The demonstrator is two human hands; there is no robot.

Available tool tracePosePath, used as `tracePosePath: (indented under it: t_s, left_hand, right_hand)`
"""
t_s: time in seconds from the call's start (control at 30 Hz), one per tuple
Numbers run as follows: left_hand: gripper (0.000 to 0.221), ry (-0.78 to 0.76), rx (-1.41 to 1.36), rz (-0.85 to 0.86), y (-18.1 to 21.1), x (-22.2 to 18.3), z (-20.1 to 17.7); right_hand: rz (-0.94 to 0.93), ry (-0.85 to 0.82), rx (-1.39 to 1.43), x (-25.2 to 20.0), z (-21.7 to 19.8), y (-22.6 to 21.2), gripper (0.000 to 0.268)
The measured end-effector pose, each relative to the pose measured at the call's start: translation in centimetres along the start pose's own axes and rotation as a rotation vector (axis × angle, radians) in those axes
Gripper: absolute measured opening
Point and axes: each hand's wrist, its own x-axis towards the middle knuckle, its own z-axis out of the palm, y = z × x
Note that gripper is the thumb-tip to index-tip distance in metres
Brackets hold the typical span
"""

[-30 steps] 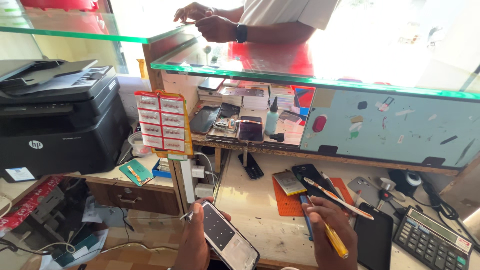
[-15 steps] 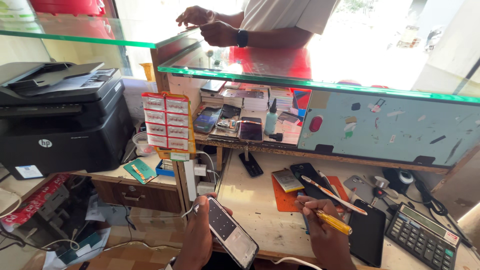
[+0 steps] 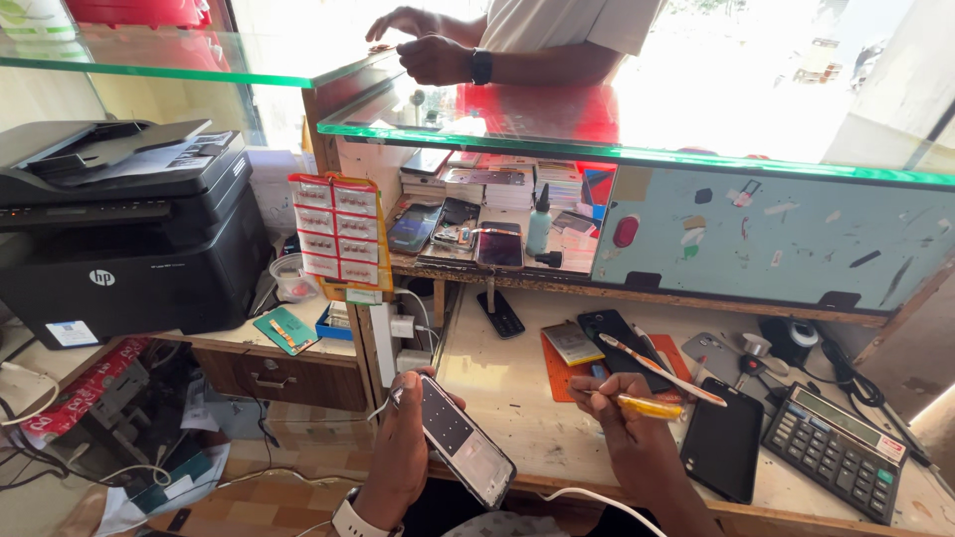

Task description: The person uses a yellow screwdriver to pry and separate the screen assembly from the smartphone's frame. They then apply a liquid from a small bottle into the gap and continue to work on the device's edges with the tool.

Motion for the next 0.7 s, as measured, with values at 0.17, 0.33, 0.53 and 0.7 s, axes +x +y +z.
tracePosePath:
  t_s: [0.17, 0.33, 0.53, 0.7]
  left_hand:
    - [0.055, 0.025, 0.023, -0.034, 0.5, -0.2, 0.2]
    - [0.057, 0.051, 0.084, -0.047, 0.8, -0.5, 0.4]
    - [0.058, 0.071, 0.071, -0.095, 0.9, -0.3, 0.8]
    - [0.059, 0.06, 0.065, -0.059, 0.2, 0.0, 0.5]
  right_hand:
    - [0.121, 0.019, -0.021, 0.2, 0.1, -0.2, 0.01]
    - [0.104, 0.078, -0.117, -0.1, -0.1, 0.0, 0.014]
    - [0.092, 0.09, -0.104, -0.3, -0.6, 0.3, 0.018]
    - [0.06, 0.139, 0.003, -0.5, -0.8, 0.6, 0.02]
